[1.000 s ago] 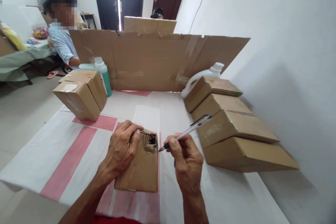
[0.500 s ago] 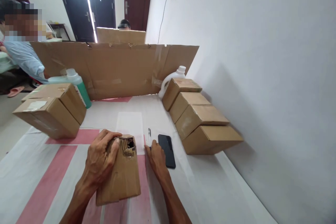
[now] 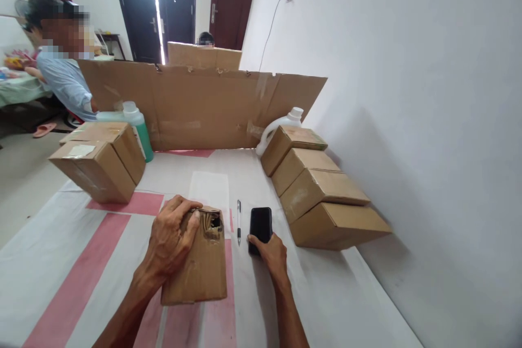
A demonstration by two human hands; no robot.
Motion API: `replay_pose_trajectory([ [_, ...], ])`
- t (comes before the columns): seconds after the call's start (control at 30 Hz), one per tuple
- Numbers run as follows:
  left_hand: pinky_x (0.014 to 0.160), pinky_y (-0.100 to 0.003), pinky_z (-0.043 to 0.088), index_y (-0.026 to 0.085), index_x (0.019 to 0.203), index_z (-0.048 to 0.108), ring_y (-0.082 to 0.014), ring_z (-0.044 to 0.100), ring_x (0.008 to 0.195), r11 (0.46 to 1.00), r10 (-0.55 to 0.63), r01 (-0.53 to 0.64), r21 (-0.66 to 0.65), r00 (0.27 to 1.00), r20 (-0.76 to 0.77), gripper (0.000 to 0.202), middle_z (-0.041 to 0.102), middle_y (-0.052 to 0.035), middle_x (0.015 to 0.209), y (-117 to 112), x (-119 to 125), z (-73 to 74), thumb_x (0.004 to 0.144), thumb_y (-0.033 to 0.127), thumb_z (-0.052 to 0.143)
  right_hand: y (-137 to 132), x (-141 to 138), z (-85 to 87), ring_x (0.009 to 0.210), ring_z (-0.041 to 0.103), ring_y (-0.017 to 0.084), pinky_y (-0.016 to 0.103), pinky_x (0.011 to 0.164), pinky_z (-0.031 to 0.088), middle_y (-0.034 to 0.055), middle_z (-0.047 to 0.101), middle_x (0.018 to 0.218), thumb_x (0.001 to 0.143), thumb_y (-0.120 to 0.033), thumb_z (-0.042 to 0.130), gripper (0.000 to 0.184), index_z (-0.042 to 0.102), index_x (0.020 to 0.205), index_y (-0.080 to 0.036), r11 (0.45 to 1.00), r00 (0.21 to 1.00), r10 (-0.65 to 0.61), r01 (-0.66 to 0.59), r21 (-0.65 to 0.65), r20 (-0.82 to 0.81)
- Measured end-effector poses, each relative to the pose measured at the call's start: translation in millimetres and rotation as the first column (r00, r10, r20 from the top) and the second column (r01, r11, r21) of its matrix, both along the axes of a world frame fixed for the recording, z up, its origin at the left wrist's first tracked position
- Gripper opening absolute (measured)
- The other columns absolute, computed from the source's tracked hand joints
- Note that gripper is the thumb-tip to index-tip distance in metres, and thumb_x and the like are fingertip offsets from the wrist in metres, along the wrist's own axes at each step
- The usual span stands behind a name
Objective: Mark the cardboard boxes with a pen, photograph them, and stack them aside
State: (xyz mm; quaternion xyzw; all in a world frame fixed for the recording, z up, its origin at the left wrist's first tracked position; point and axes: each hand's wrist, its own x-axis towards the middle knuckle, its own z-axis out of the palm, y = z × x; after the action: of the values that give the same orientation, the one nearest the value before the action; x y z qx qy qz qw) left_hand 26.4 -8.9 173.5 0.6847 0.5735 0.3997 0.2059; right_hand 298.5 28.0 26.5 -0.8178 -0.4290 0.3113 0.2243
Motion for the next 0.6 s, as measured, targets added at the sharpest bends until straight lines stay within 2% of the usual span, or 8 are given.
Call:
replay_pose_trajectory([
  [0.1, 0.087, -0.036, 0.047, 0.023, 0.104, 0.069, -0.0212, 0.063, 0.096, 1.0, 0.01, -0.01, 0.013, 1.0, 0.002, 0.023, 0.065, -0.0034, 0.1, -3, -1, -0.9, 0.098, 0.028, 0.048, -16, -12, 7.2, 0.1, 0.074, 0.035, 0.042, 0.085, 0.057, 0.0154, 0.078, 0.101, 0.077, -0.048, 0.066, 0.049, 0.069, 0.108, -0.01, 0.995, 0.97, 0.04, -0.017, 0.099, -0.239],
  [0.17, 0.087, -0.036, 0.047, 0.022, 0.103, 0.069, -0.0215, 0.063, 0.096, 1.0, 0.011, -0.011, 0.011, 1.0, 0.008, 0.023, 0.065, -0.0038, 0.099, -5, -2, -1.3, 0.099, 0.028, 0.047, -36, -19, 23.2, 0.1, 0.075, 0.032, 0.043, 0.087, 0.059, 0.0139, 0.077, 0.107, 0.079, -0.051, 0.068, 0.054, 0.065, 0.115, -0.01, 0.983, 0.854, 0.017, 0.081, 0.165, -0.52],
  [0.23, 0.087, -0.036, 0.047, 0.022, 0.104, 0.069, -0.0217, 0.063, 0.097, 1.0, 0.01, -0.01, 0.008, 1.0, 0.02, 0.023, 0.066, -0.004, 0.099, -5, -4, -1.5, 0.099, 0.029, 0.047, -58, -23, 49.3, 0.099, 0.075, 0.031, 0.047, 0.09, 0.059, 0.0137, 0.076, 0.115, 0.076, -0.047, 0.078, 0.059, 0.063, 0.12, -0.012, 0.958, 0.567, -0.003, 0.237, 0.16, -0.824],
  [0.3, 0.088, -0.035, 0.047, 0.023, 0.105, 0.069, -0.0216, 0.063, 0.097, 1.0, 0.008, -0.008, 0.005, 1.0, 0.027, 0.023, 0.066, -0.0039, 0.101, -4, -5, -1.5, 0.099, 0.029, 0.047, -77, -24, 81.7, 0.098, 0.075, 0.03, 0.048, 0.089, 0.06, 0.0128, 0.073, 0.125, 0.073, -0.038, 0.086, 0.058, 0.065, 0.123, -0.018, 0.942, 0.281, 0.018, 0.317, 0.11, -0.96],
  [0.33, 0.088, -0.035, 0.047, 0.023, 0.105, 0.069, -0.0215, 0.063, 0.097, 1.0, 0.007, -0.007, 0.006, 1.0, 0.027, 0.023, 0.066, -0.0037, 0.101, -4, -6, -1.4, 0.099, 0.029, 0.047, -84, -25, 97.8, 0.098, 0.075, 0.029, 0.047, 0.087, 0.06, 0.0118, 0.071, 0.129, 0.074, -0.034, 0.086, 0.054, 0.067, 0.123, -0.02, 0.945, 0.182, 0.039, 0.314, 0.096, -0.983],
  [0.47, 0.089, -0.036, 0.046, 0.024, 0.105, 0.069, -0.0213, 0.063, 0.098, 1.0, -0.009, 0.009, 0.002, 1.0, 0.007, 0.022, 0.066, -0.0032, 0.101, -3, -4, -0.4, 0.099, 0.028, 0.048, -96, -35, 141.5, 0.091, 0.074, 0.025, 0.036, 0.075, 0.061, 0.0139, 0.076, 0.117, 0.083, -0.042, 0.079, 0.037, 0.077, 0.11, -0.017, 0.989, -0.175, 0.139, 0.079, 0.127, -0.975],
  [0.53, 0.09, -0.036, 0.046, 0.024, 0.105, 0.069, -0.0212, 0.063, 0.098, 1.0, -0.02, 0.02, 0.003, 1.0, 0.006, 0.022, 0.066, -0.0029, 0.101, -4, -2, 0.1, 0.099, 0.027, 0.048, -97, -49, 146.5, 0.086, 0.074, 0.025, 0.034, 0.071, 0.058, 0.016, 0.077, 0.107, 0.086, -0.061, 0.069, 0.055, 0.078, 0.108, -0.011, 0.985, -0.313, 0.122, -0.081, 0.155, -0.942],
  [0.6, 0.09, -0.036, 0.046, 0.024, 0.105, 0.069, -0.021, 0.063, 0.098, 1.0, -0.027, 0.027, 0.009, 1.0, 0.009, 0.021, 0.066, -0.0027, 0.101, -4, -1, 0.3, 0.099, 0.026, 0.048, -97, -66, 143.0, 0.084, 0.074, 0.025, 0.033, 0.073, 0.057, 0.0168, 0.077, 0.101, 0.085, -0.077, 0.058, 0.078, 0.076, 0.113, -0.007, 0.967, -0.386, 0.068, -0.201, 0.155, -0.92],
])
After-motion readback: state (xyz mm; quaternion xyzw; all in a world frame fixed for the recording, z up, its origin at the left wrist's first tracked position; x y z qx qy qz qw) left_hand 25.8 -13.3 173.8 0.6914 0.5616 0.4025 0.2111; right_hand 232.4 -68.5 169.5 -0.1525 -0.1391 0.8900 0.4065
